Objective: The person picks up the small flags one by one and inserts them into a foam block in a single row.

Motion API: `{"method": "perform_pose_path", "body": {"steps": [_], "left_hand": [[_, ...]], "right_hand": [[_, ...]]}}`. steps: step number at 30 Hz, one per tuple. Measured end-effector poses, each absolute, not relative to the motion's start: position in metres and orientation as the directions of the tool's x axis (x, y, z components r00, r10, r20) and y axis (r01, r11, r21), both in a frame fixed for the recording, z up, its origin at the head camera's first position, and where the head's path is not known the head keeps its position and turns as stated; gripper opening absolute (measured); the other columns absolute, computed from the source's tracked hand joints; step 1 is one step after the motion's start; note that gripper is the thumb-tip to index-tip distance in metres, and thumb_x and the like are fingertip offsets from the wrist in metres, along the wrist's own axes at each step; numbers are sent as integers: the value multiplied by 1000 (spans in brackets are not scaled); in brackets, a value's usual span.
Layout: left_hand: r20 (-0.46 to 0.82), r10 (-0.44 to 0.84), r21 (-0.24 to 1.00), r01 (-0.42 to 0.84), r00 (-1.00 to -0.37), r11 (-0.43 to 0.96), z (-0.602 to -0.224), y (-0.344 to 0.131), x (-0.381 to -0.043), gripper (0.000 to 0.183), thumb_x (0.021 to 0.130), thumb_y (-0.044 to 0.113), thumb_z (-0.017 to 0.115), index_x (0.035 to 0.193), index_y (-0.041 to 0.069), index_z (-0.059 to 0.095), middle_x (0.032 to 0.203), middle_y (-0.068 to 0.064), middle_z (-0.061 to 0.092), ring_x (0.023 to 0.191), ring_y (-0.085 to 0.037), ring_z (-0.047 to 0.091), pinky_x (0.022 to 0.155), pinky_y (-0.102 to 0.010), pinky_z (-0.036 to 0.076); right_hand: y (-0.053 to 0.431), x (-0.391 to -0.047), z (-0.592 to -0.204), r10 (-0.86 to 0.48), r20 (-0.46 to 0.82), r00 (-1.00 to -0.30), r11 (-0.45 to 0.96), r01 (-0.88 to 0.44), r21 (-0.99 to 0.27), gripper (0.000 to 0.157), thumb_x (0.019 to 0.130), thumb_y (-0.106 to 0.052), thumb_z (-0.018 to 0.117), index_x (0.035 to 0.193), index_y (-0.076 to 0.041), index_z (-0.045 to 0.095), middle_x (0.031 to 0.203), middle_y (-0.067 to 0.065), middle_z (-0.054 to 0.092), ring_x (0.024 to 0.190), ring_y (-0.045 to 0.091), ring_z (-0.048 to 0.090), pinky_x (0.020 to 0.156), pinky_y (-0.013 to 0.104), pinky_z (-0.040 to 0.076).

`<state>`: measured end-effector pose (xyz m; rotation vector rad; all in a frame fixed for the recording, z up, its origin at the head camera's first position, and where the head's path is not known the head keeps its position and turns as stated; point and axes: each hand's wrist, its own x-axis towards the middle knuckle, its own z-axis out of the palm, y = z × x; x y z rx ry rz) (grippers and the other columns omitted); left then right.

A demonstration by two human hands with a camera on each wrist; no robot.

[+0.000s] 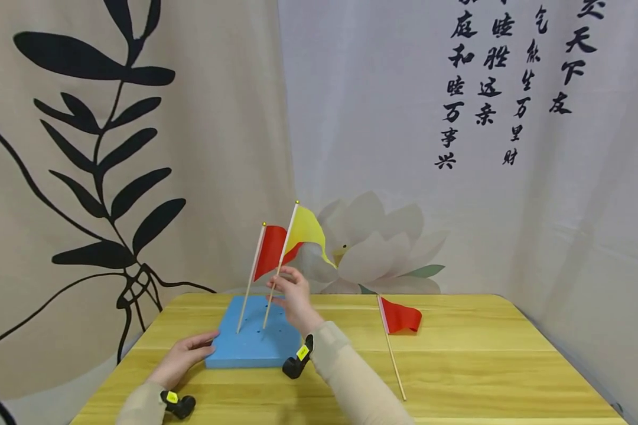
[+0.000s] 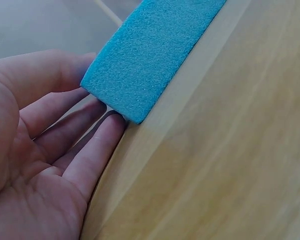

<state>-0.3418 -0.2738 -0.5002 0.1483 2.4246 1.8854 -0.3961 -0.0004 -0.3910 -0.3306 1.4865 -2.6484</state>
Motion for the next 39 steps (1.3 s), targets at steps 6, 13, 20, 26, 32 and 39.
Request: {"method": "perform_pose_path", "body": {"steps": [6,13,20,26,32,39], "left_hand": [[-8,109,968,19,-994,249,-500,-273,-339,54,93,20,67,139,-3,50,144,-25,43,131,-43,40,101,-48,46],[-2,101,969,23,-995,246,-497,-270,-338,52,94,19,66,138,-3,51,144,-25,44,131,-42,41,101,-47,46],[-9,98,971,14,-995,240,-499,-271,-339,52,93,18,67,138,-2,52,143,-25,44,131,-43,40,99,-46,48],[-6,106,973,19,-994,231,-498,-273,-340,53,93,19,67,138,-2,52,144,-25,43,132,-42,40,100,-45,48],[-7,107,974,17,-994,228,-497,-272,-339,53,93,20,67,139,-1,52,144,-24,43,132,-42,40,101,-46,46],[-2,106,973,22,-994,232,-498,-272,-338,53,93,20,67,139,-2,52,144,-24,43,132,-42,40,101,-46,46]], "right_hand": [[-6,-403,-398,-159,129,-979,-528,-26,-849,13,96,-6,60,108,-10,58,93,8,65,88,22,65,86,53,54],[-12,-409,-406,-167,147,-975,-516,-40,-856,17,98,-7,58,115,-5,56,94,7,65,92,25,63,92,57,50],[-20,-412,-414,-162,143,-976,-504,-43,-862,23,97,-5,57,119,1,53,95,8,65,95,29,63,92,59,50],[-25,-414,-419,-166,147,-975,-490,-48,-871,23,97,-4,58,118,2,54,98,10,64,86,21,64,90,58,51],[-28,-417,-427,-165,141,-976,-479,-45,-876,24,96,-3,59,118,2,54,98,10,64,85,20,65,92,60,49],[-31,-413,-433,-163,124,-979,-481,-31,-876,17,95,-1,59,112,-2,57,96,8,62,94,31,64,92,61,48]]}}
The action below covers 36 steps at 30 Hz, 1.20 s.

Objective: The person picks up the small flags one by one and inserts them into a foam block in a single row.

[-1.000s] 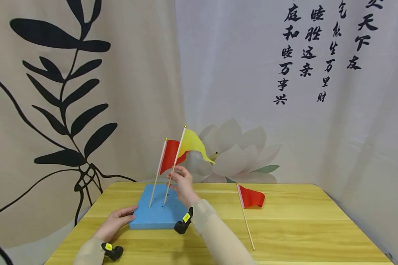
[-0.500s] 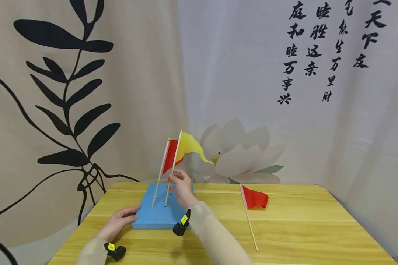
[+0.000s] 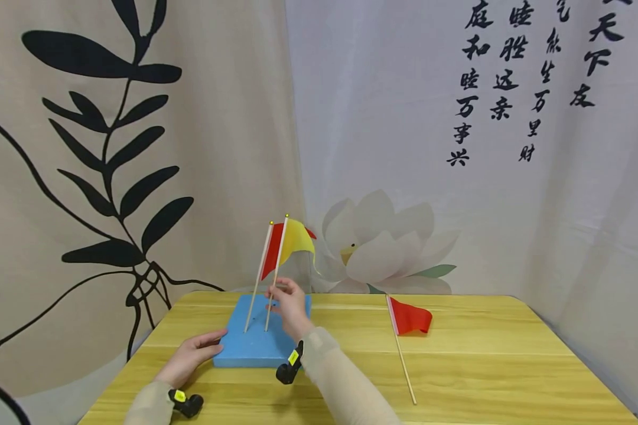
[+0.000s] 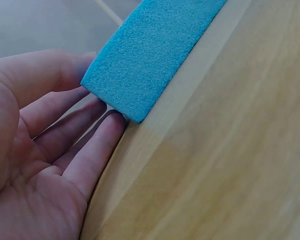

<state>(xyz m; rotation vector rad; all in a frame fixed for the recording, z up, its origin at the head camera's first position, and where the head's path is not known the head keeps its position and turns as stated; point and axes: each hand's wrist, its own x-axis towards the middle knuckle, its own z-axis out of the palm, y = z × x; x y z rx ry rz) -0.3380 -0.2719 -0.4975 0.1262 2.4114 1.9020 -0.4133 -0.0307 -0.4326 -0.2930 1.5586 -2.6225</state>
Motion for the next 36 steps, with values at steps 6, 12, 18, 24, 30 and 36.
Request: {"method": "perform_pose_path", "body": {"steps": [6,12,18,24,30,36], "left_hand": [[-7,108,973,18,-994,230,-496,-270,-337,53,93,20,66,139,-2,51,144,-24,43,132,-42,40,102,-47,46],[-8,109,973,18,-994,230,-496,-269,-337,52,94,19,65,139,-2,51,145,-24,43,132,-42,39,102,-47,45],[-11,113,974,15,-994,227,-497,-269,-337,53,94,19,65,139,-2,50,145,-24,42,132,-42,39,102,-47,45],[-2,109,974,23,-994,226,-496,-268,-338,52,94,18,65,139,-2,50,145,-24,43,132,-42,39,103,-47,45],[6,128,975,34,-992,221,-497,-268,-339,53,94,20,65,140,-3,50,145,-24,42,132,-42,39,103,-47,45],[20,128,974,49,-992,222,-498,-272,-338,53,94,19,65,140,-3,50,145,-25,42,131,-42,40,102,-46,45]], "right_hand": [[-31,-411,-438,-180,129,-975,-464,-32,-885,12,97,-2,57,107,-8,58,97,9,61,90,26,65,91,59,50],[-29,-410,-440,-180,135,-974,-467,-36,-884,15,96,-3,58,111,-5,57,99,10,61,90,26,65,92,59,50],[-27,-410,-440,-179,109,-978,-445,-18,-895,24,95,-10,62,118,-6,55,102,9,63,107,40,61,92,55,51],[-21,-415,-442,-198,123,-973,-412,-32,-911,30,94,-13,63,122,-4,54,107,9,63,103,33,63,92,51,51],[6,-415,-443,-204,129,-971,-364,-47,-930,43,96,-16,62,133,-1,48,120,14,59,115,36,57,106,57,38],[55,-409,-444,-173,135,-976,-271,-85,-959,43,98,-16,59,135,0,45,128,21,54,120,42,52,104,56,41]]}}
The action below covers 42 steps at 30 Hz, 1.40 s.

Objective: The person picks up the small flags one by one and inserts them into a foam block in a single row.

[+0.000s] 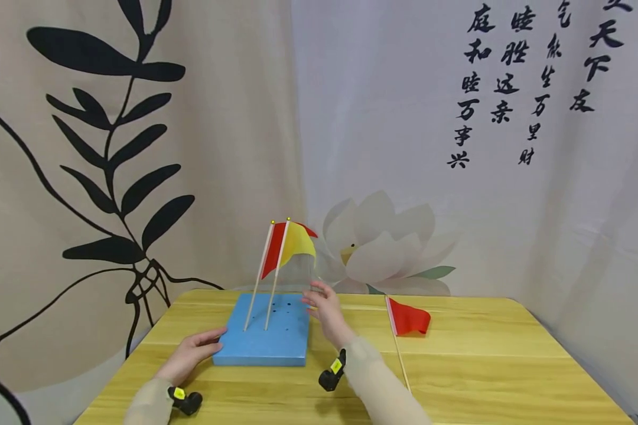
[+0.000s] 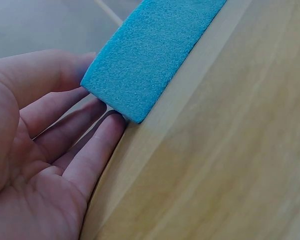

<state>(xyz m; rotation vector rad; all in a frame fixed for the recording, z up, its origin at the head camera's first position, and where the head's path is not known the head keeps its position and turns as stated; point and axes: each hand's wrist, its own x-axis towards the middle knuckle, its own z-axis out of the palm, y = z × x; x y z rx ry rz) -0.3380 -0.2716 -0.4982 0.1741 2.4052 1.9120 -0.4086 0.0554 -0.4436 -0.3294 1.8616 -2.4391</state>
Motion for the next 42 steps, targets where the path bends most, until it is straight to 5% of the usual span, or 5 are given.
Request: {"method": "perform_pose_path", "body": {"steps": [4,10,22,29,42], "left_hand": [[21,113,972,47,-993,230,-498,-271,-337,52,94,19,66,139,-2,51,144,-25,42,131,-42,40,101,-46,47],[4,88,971,25,-996,239,-498,-270,-339,52,93,19,67,138,-1,53,144,-25,44,130,-41,43,99,-46,48],[-17,81,967,4,-997,255,-497,-269,-339,51,93,18,66,138,-2,52,143,-23,45,128,-40,45,100,-47,47],[-31,81,965,-8,-996,263,-495,-268,-338,51,94,18,65,139,-2,51,144,-24,44,129,-42,43,99,-47,48],[-44,86,964,-20,-995,264,-496,-268,-339,54,94,21,66,139,-3,50,144,-25,43,127,-39,46,101,-48,46]], "right_hand": [[94,-400,-443,-116,129,-985,-236,-98,-967,39,97,-13,60,132,-1,48,128,27,52,113,41,57,98,51,48],[154,-390,-439,-55,83,-995,-170,-73,-983,34,96,-14,62,126,-1,55,107,16,62,90,25,65,90,42,55],[250,-368,-454,-182,-7,-983,-35,13,-999,27,97,-12,60,117,7,59,93,4,69,82,20,69,75,32,60],[275,-368,-467,-252,-64,-966,-6,68,-998,39,99,-11,56,126,16,49,103,12,69,87,22,70,79,36,59],[281,-360,-475,-128,-183,-975,216,153,-964,26,91,-14,66,104,8,67,81,6,68,65,15,65,60,28,59]]}}
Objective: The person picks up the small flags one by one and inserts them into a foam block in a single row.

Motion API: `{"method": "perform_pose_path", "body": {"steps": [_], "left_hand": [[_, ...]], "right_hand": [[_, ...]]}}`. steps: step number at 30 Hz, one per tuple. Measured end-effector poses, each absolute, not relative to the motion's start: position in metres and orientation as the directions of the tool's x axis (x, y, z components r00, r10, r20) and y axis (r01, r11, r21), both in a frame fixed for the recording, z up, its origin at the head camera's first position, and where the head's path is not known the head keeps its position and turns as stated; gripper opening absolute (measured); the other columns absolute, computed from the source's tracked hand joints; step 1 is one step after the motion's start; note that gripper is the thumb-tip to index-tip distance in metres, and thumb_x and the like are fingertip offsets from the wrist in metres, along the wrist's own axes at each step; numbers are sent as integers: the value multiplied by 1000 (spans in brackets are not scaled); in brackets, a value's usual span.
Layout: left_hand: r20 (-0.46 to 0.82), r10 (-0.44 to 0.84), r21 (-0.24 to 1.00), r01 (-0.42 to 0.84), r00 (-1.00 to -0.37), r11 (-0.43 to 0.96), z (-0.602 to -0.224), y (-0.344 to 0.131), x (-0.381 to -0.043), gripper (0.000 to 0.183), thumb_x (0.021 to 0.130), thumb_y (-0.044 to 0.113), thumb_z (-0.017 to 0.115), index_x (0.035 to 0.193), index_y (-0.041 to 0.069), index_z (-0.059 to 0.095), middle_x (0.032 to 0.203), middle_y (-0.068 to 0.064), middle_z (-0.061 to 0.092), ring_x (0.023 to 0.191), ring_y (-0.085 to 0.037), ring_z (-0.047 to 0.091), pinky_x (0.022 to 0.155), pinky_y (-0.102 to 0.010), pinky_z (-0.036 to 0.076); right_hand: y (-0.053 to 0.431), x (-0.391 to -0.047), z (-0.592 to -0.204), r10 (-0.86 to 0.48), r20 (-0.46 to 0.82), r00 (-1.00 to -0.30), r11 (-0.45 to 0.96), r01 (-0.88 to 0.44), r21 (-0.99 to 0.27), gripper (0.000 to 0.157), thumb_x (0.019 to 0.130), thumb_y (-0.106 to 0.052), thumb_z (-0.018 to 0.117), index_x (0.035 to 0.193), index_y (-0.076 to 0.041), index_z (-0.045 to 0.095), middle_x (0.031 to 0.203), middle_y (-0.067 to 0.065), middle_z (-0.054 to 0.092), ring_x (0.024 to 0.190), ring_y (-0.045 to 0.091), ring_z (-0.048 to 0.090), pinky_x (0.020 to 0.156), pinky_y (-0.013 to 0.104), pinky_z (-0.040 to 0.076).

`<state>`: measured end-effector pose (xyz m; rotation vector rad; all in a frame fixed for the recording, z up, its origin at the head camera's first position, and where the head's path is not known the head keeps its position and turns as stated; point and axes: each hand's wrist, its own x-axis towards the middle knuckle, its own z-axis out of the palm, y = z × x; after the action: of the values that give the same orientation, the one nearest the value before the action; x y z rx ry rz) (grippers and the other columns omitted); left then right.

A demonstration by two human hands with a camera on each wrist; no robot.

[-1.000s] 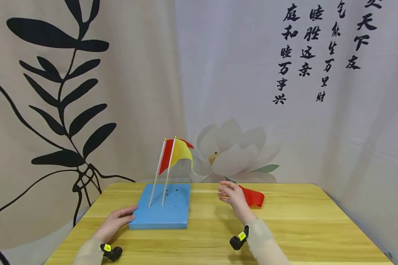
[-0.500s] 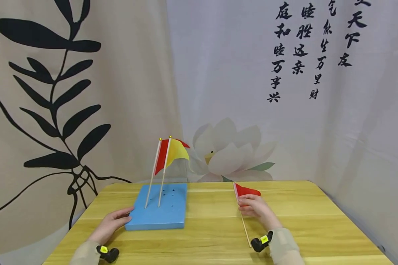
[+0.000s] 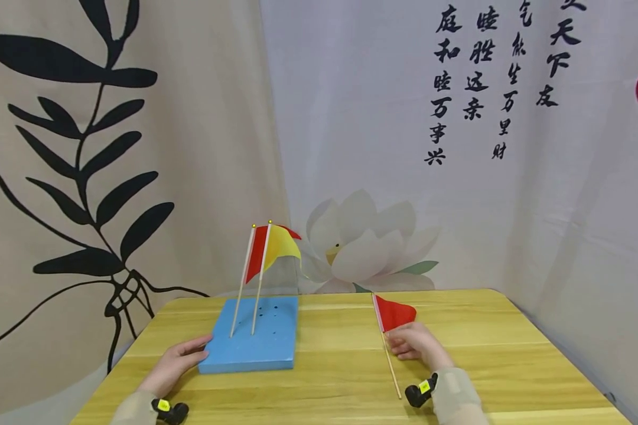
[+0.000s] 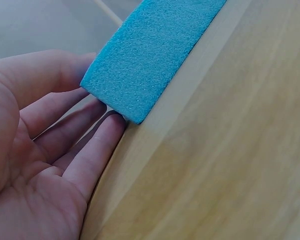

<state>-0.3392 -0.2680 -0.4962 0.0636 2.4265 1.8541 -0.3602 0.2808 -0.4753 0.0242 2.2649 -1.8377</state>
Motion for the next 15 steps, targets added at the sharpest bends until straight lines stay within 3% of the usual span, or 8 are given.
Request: {"method": "perform_pose_path", "body": {"steps": [6,11,15], "left_hand": [[-50,69,962,-29,-996,273,-495,-267,-338,53,93,21,66,139,-2,51,144,-24,44,126,-38,47,100,-48,46],[-45,66,964,-26,-997,263,-495,-266,-338,52,93,19,66,139,-3,51,144,-25,44,127,-39,46,101,-49,46],[-39,72,964,-18,-997,265,-495,-266,-337,53,94,19,66,139,-4,50,144,-26,43,127,-41,45,101,-50,45]], "right_hand": [[280,-358,-477,-99,-178,-979,331,136,-934,25,88,-16,69,99,7,68,76,6,66,60,13,62,55,29,58],[273,-357,-479,-35,-131,-991,433,103,-895,16,82,-15,74,82,1,69,66,3,62,54,13,59,49,27,55],[266,-357,-478,35,-105,-994,513,108,-852,20,77,-16,79,68,-4,66,59,2,58,47,11,53,43,25,52]]}}
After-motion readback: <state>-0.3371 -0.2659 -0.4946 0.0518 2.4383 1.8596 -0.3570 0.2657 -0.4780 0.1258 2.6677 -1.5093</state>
